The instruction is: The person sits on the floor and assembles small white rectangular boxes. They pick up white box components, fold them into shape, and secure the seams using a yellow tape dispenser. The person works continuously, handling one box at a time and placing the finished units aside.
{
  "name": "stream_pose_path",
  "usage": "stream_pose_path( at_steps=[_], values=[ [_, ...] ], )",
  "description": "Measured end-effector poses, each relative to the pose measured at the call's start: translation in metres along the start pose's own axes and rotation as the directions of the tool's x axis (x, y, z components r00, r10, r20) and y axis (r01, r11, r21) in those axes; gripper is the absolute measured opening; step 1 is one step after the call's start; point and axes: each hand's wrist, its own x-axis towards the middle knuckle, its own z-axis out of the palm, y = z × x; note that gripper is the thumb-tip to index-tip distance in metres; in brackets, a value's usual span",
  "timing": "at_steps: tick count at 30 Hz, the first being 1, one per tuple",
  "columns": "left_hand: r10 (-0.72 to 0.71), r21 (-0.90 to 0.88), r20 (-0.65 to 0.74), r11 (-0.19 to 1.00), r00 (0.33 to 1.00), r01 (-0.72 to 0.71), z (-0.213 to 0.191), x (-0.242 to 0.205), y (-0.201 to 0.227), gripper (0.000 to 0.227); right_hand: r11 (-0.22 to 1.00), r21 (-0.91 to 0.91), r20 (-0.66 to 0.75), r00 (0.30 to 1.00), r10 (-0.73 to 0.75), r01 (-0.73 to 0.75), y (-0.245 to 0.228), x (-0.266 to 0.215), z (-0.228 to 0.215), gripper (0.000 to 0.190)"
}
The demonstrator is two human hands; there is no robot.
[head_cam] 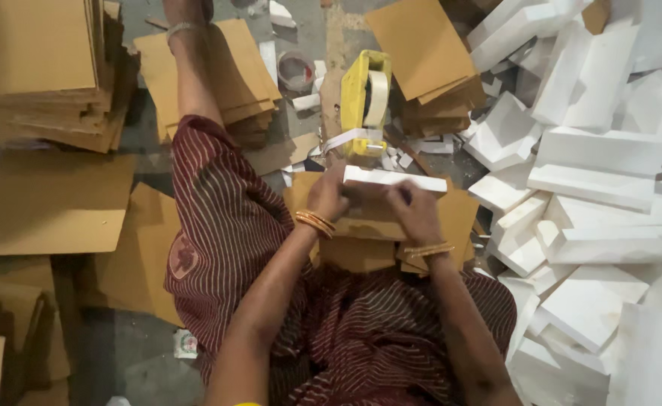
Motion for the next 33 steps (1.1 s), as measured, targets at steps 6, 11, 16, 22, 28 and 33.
stream_pose_path(
  at_steps=[6,11,16,22,28,33],
  values=[
    [0.034,-0.118,-0.003,0.992,0.999,-0.035,-0.013,-0.003,0.012,0.065,0.883,0.088,-0.046,0.887,-0.459,0.462,-0.030,0.048,0.000,0.030],
    [0.117,0.043,-0.017,0.992,0.993,-0.117,-0.012,-0.023,0.005,0.054,0.992,0.011,0.001,0.992,-0.123,0.123,-0.028,0.022,0.010,0.033],
    [0.136,0.069,0.012,0.988,0.991,-0.136,-0.016,-0.026,0.003,0.065,0.974,0.188,0.130,0.980,-0.149,0.124,-0.007,0.043,0.014,0.034],
    [0.083,0.041,0.113,0.995,0.990,-0.088,-0.007,-0.014,-0.013,0.071,0.876,0.481,0.296,0.933,-0.206,0.041,0.042,0.109,0.043,0.035],
    [0.164,0.055,0.025,0.985,0.986,-0.165,-0.027,-0.029,0.008,0.066,0.990,0.131,0.514,0.857,-0.018,-0.058,0.047,0.133,0.045,0.023],
    [0.110,0.117,0.016,0.987,0.994,-0.111,-0.037,-0.043,0.022,0.050,0.999,-0.026,0.548,0.835,0.052,-0.044,0.043,0.122,0.044,0.026]
  ],
)
